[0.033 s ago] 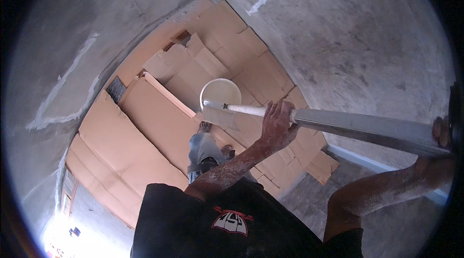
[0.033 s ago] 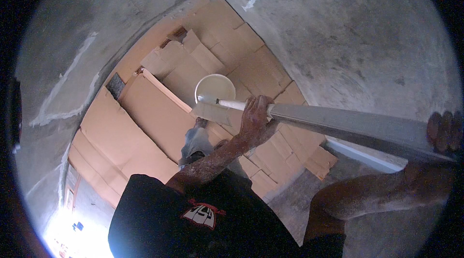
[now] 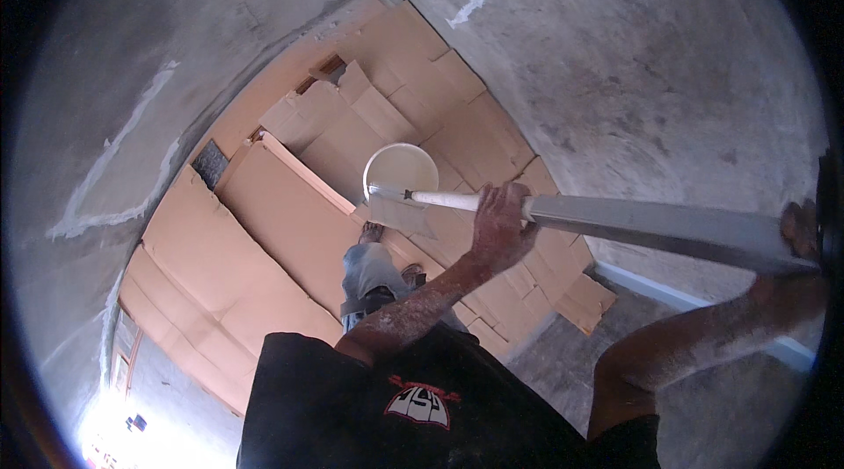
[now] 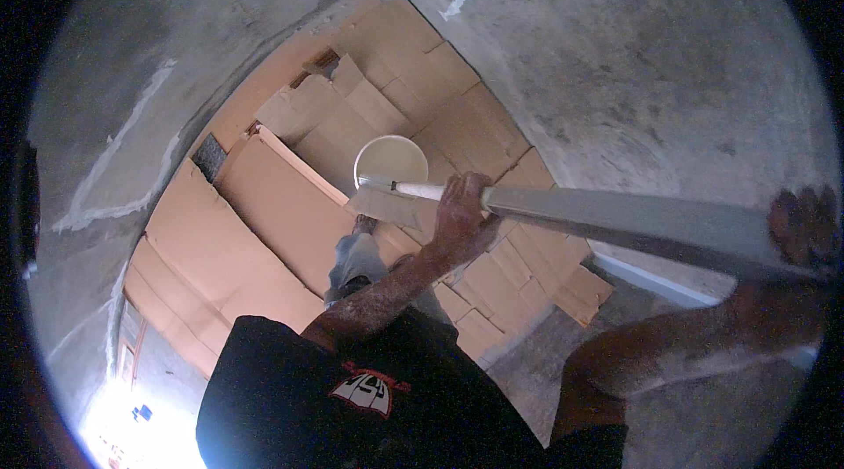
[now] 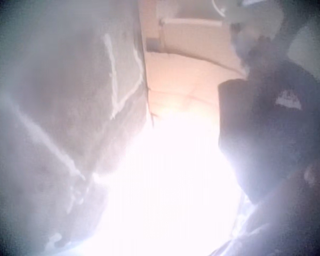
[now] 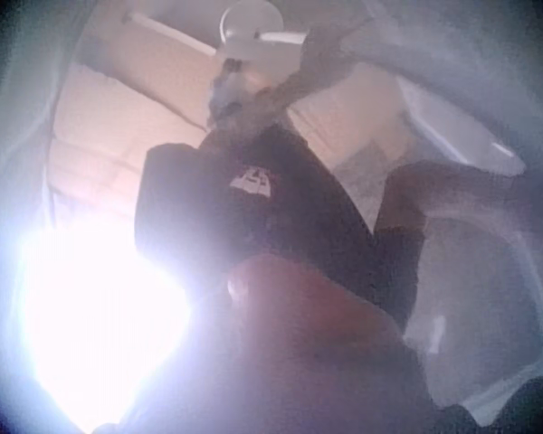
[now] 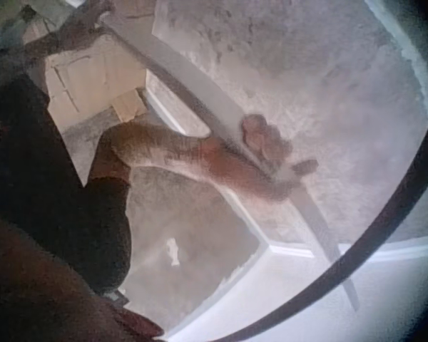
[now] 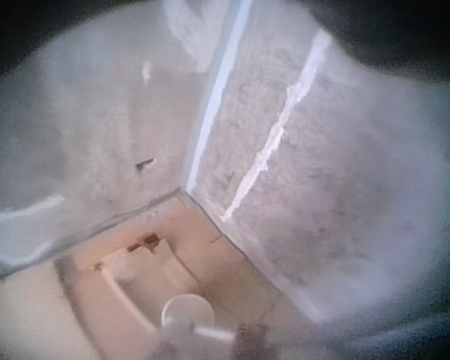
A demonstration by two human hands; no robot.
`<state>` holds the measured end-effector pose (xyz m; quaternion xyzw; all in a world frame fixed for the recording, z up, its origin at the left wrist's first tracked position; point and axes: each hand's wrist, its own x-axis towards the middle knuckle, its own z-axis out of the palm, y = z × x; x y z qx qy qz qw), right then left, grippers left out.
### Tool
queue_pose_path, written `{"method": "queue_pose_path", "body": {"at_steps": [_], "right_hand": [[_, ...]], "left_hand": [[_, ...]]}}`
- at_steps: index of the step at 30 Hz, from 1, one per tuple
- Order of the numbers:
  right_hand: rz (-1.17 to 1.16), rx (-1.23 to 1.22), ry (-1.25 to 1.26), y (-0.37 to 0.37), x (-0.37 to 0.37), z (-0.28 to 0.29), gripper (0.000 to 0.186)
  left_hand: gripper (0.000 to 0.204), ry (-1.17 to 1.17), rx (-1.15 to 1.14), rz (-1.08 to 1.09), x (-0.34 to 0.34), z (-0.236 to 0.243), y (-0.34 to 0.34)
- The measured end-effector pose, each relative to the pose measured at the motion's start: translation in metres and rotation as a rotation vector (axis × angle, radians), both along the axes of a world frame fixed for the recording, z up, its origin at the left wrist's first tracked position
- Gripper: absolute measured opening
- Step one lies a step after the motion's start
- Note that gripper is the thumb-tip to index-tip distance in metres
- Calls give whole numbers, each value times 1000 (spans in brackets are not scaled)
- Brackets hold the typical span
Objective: The person uses a long metal straightedge to smooth wet plaster onto a ceiling, dipping the tool into a bucket occasionally.
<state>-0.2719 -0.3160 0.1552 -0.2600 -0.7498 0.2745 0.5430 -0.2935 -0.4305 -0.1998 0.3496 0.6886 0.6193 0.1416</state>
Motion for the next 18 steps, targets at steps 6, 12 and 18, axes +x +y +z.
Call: {"method": "queue_pose_path", "body": {"at_steps": [6,12,18], "right_hand": [[104,-269,-38,-32,-59,-121,54],[240,-287,-30,-29,-68,-71,57],[125,-242,-73,-61,-74,-138,51]], "left_hand": [[43,-120,-113,32,-44,-78,-5],[46,-89,-80,3,-48,-79,-2],[44,-144,-88,73,-56,-114,-15]]}}
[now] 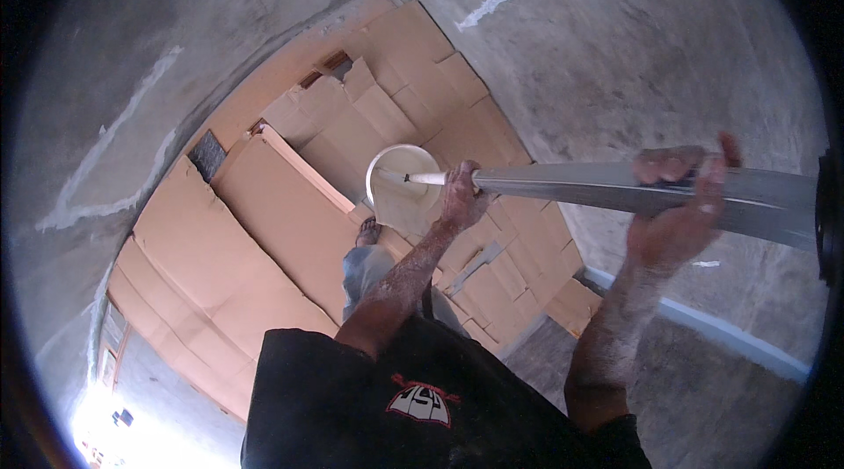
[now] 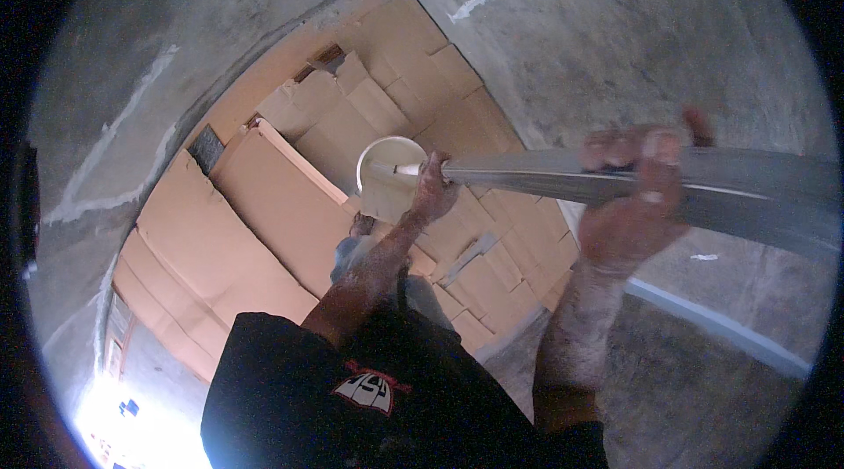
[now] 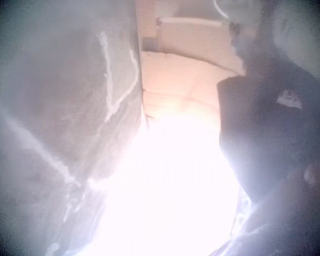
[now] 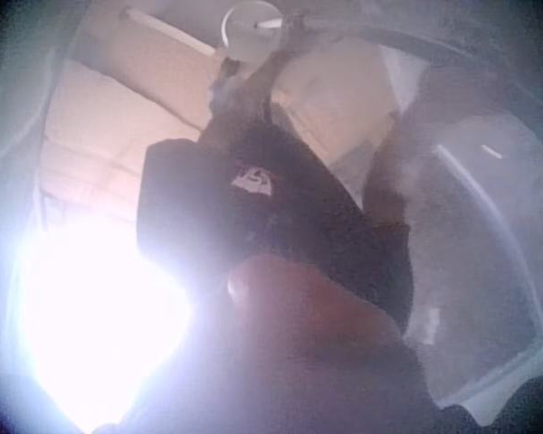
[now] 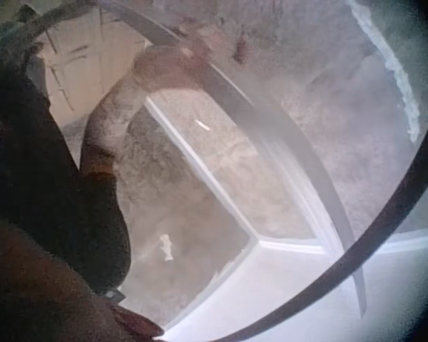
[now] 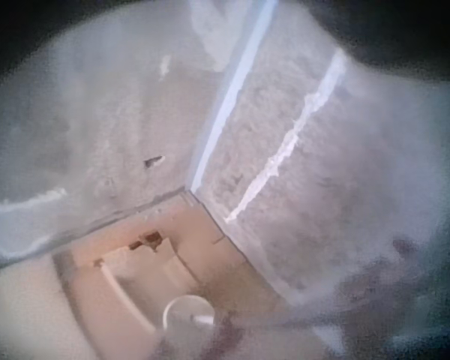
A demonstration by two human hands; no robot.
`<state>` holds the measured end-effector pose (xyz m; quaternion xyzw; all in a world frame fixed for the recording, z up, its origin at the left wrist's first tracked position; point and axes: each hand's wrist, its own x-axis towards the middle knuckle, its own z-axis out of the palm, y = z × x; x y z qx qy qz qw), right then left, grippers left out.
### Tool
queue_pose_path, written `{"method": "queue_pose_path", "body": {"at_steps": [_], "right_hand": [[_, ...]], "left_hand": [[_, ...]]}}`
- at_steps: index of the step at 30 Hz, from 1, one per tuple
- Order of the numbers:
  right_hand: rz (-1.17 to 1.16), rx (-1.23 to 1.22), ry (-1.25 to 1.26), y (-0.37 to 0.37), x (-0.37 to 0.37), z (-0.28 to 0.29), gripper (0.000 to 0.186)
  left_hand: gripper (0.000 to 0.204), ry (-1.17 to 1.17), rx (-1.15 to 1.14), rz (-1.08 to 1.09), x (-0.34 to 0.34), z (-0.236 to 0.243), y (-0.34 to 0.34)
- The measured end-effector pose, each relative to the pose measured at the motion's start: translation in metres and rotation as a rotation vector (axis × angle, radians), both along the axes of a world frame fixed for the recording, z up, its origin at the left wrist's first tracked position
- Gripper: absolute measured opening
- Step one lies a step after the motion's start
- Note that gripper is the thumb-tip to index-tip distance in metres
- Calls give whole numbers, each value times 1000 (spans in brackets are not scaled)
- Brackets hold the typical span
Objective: The person uses a long metal straightedge to smooth wet plaster onto a ceiling, dipping the tool into a bucket occasionally.
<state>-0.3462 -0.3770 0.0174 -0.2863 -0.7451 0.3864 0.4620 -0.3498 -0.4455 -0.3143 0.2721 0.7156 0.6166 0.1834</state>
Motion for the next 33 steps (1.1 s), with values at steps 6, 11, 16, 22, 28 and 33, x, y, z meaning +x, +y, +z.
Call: {"method": "queue_pose_path", "body": {"at_steps": [6,11,16,22,28,33], "right_hand": [[102,-90,64,-25,-12,-18,52],[118,-5,16,-22,-8,28,54],[49,29,159,13,26,124,53],[-91,355,-263,3,6,98,55],[-162,140,-92,-8,20,68,49],[-121,413,-158,36,56,147,38]], "left_hand": [[43,-15,-45,20,2,-27,-18],[43,-28,-7,29,3,25,-22],[42,50,82,0,15,104,-25],[44,57,20,-35,14,83,-22],[44,65,-29,-82,14,74,-33],[44,191,135,-81,30,110,-16]]}}
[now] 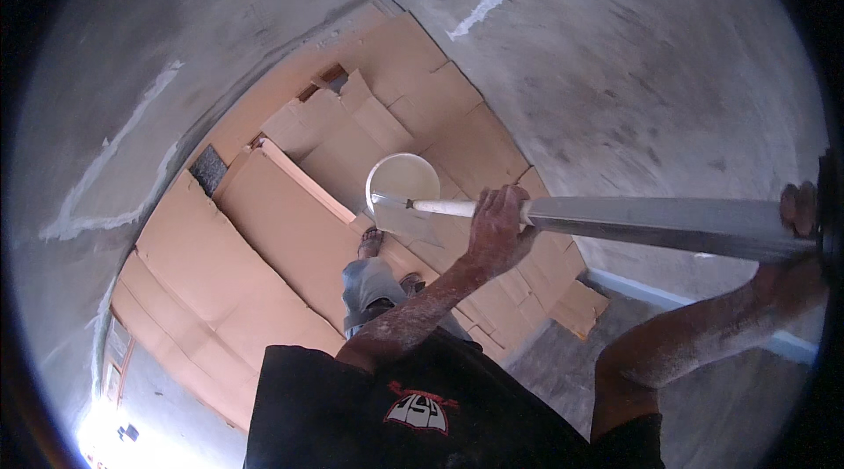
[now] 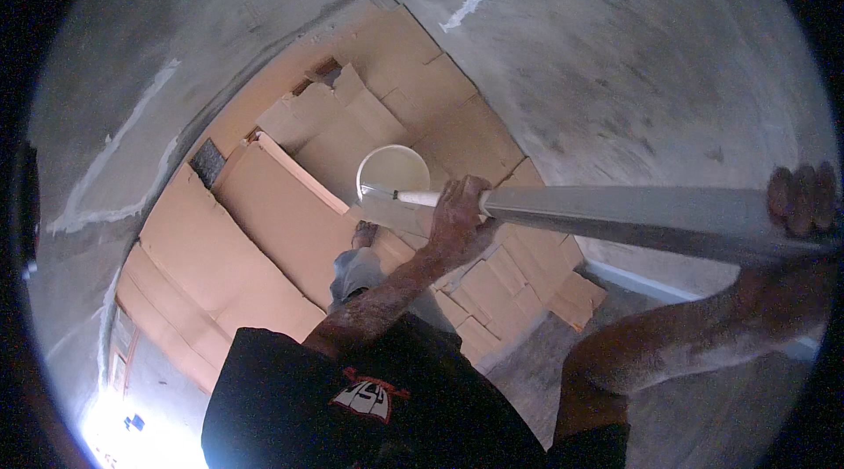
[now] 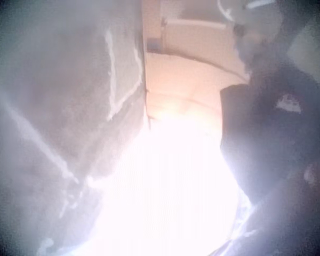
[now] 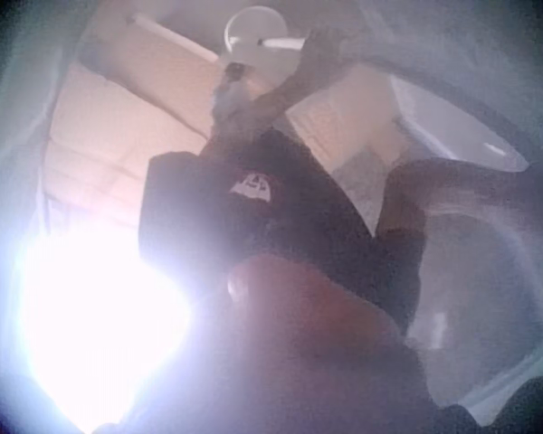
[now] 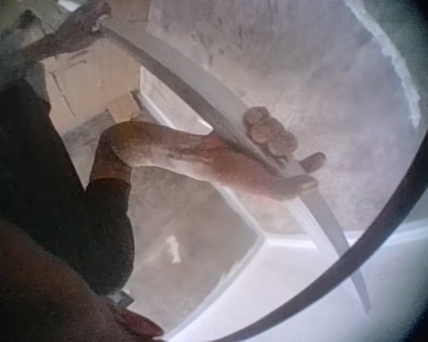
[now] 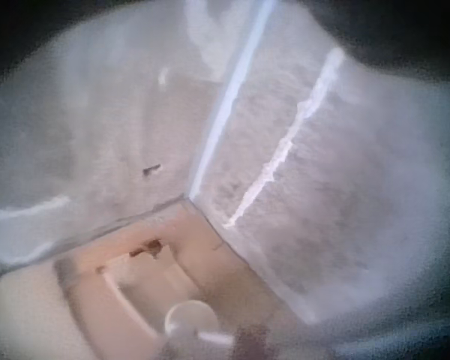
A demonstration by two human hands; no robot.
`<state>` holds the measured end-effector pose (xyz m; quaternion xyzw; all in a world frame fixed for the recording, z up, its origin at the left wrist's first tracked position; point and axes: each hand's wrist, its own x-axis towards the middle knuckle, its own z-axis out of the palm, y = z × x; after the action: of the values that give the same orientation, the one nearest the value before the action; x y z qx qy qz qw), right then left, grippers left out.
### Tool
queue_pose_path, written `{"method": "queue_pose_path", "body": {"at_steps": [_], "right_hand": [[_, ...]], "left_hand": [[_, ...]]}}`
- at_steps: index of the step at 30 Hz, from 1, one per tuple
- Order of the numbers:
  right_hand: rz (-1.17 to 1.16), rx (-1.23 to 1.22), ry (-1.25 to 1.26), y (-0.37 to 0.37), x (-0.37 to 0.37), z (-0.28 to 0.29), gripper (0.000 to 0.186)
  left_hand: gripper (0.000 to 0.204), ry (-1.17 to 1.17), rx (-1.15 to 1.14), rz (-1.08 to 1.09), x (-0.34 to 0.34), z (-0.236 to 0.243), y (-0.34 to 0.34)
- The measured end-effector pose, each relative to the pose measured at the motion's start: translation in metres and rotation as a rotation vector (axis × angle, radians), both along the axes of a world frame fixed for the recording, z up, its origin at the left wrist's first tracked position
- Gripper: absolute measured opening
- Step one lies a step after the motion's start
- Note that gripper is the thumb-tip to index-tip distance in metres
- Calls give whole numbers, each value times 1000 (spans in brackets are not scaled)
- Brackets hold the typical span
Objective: The person uses a long metal straightedge to smooth wet plaster onto a ceiling, dipping the tool into a bucket occasionally.
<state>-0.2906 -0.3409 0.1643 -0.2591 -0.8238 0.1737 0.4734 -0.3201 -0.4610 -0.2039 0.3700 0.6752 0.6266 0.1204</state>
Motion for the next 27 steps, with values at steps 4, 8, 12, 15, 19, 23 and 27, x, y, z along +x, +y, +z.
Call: {"method": "queue_pose_path", "body": {"at_steps": [4,8,12,15,19,23,27], "right_hand": [[131,-350,220,-18,-21,-68,49],[197,-462,170,-41,-22,-104,62],[220,-389,199,-25,9,-27,58],[207,-379,237,-25,14,-5,56],[-19,-381,300,-45,-2,-68,58],[232,-448,327,-53,27,-86,51],[257,-197,245,-34,78,-14,46]], "left_hand": [[41,-30,-60,9,-13,-39,2],[42,-159,-238,-55,-14,-57,-6],[43,-46,-53,-31,8,-15,-3],[44,-61,-43,-91,17,-2,1],[43,-63,-70,-19,14,-37,-2],[43,-93,-242,-88,26,-48,-5],[45,37,32,-104,51,10,-4]]}}
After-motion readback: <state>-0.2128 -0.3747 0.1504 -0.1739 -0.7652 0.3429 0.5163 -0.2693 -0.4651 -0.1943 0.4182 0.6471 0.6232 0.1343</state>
